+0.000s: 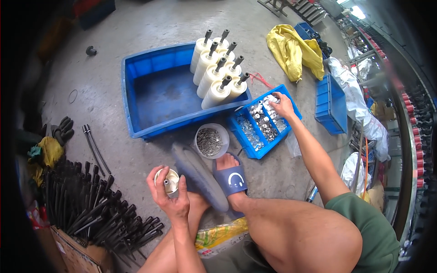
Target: The person assembles components by placing a white ring into a cylindrical piece, then inserting a small metal screw-like part into the assembly.
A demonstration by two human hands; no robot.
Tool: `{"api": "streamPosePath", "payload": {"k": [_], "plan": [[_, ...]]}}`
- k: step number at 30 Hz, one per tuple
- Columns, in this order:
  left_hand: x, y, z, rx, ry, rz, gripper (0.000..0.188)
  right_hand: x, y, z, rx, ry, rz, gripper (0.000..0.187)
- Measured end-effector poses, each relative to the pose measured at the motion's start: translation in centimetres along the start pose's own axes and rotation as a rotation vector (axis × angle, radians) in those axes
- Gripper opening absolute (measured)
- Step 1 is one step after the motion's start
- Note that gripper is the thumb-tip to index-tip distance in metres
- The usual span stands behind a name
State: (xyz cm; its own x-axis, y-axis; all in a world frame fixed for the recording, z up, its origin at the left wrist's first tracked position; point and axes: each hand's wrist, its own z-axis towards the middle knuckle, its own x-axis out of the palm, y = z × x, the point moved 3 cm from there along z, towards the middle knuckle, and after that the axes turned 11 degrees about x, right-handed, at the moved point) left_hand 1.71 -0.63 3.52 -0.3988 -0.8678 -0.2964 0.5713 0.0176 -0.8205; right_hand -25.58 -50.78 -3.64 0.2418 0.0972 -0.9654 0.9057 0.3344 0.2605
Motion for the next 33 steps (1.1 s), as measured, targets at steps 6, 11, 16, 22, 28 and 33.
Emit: {"api": "streamPosePath", "payload": {"k": [6,11,16,22,28,33], "plan": [[0.1,-0.4,0.1,-0.029,0.004,-0.007,0.039,-1.3,1.0,0.7,-0.039,0.025,-0.130,0.054],[0.4,-0.1,0.1,-0.021,-0.002,0.000,0.040,-2.4,1.3,1.0,0.093,0.199,0.071,0.056],[0.2,0.1,0.2,-0.017,-0.004,0.017,0.042,-2.8,2.1,0.0,0.120,0.319,0.225,0.046],[0.3,-0.1,0.2,-0.019,0.004,0.009,0.042,-1.6,0.3,-0.6,0.131,0.274,0.453,0.039],[0.4,0.0,0.2,-0.026,0.001,0.013,0.043,-0.9,0.8,-0.3,0.153,0.342,0.453,0.044],[0.7,-0.3,0.4,-0.036,0.000,-0.010,0.043,-2.9,1.0,-0.4,0.016,0.093,0.359,0.038]]}}
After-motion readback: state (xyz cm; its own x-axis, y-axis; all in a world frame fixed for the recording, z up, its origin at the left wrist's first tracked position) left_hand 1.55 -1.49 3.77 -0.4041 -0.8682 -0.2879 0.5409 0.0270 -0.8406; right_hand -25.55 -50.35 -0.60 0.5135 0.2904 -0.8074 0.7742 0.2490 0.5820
